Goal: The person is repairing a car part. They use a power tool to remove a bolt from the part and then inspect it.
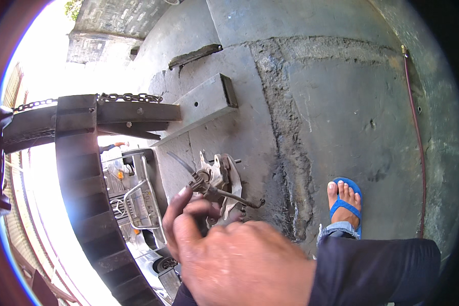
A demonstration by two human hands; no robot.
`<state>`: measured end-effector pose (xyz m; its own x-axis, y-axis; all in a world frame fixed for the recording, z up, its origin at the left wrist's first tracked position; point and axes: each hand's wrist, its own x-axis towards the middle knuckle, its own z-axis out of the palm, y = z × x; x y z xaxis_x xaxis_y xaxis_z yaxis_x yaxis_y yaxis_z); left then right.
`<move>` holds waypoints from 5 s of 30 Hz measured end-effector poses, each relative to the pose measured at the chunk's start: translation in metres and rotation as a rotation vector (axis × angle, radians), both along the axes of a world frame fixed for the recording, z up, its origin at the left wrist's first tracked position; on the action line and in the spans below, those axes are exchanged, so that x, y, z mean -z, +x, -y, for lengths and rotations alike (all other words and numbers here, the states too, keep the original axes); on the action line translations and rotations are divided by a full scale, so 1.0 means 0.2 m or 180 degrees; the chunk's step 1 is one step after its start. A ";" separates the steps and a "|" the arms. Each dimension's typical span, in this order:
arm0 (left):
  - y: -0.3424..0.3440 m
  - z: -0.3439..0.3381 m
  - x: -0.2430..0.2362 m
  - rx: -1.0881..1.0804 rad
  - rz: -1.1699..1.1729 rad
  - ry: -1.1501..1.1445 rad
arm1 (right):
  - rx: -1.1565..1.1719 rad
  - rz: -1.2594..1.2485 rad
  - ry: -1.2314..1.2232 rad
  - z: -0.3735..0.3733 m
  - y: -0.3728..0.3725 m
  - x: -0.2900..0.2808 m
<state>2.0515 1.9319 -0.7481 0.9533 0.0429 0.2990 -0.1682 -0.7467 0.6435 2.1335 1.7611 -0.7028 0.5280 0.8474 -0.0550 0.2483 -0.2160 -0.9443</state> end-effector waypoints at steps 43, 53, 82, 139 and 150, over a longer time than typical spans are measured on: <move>0.40 -0.64 -0.22 -0.0437 0.0516 -0.0938 | 0.0020 0.0040 0.0137 -0.74 0.45 0.53; 0.55 -0.73 -0.22 -0.0443 0.0587 -0.0738 | 0.0165 0.0490 -0.0105 -0.79 0.51 0.48; 0.60 -0.82 -0.23 -0.0553 0.0624 -0.0775 | 0.1061 0.0455 0.0181 -0.92 0.36 0.61; 0.03 -0.18 -0.02 0.0408 0.0746 0.0067 | 0.0596 -0.1505 0.0602 -0.41 -0.01 0.87; -0.12 -0.20 -0.08 0.0545 0.0031 0.0334 | 0.0489 -0.0837 0.0508 -0.42 0.04 0.80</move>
<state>2.0273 1.9721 -0.7331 0.9411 -0.1513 0.3025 -0.3042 -0.7695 0.5615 2.1418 1.8442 -0.8625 0.6356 0.7679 -0.0793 -0.0323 -0.0762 -0.9966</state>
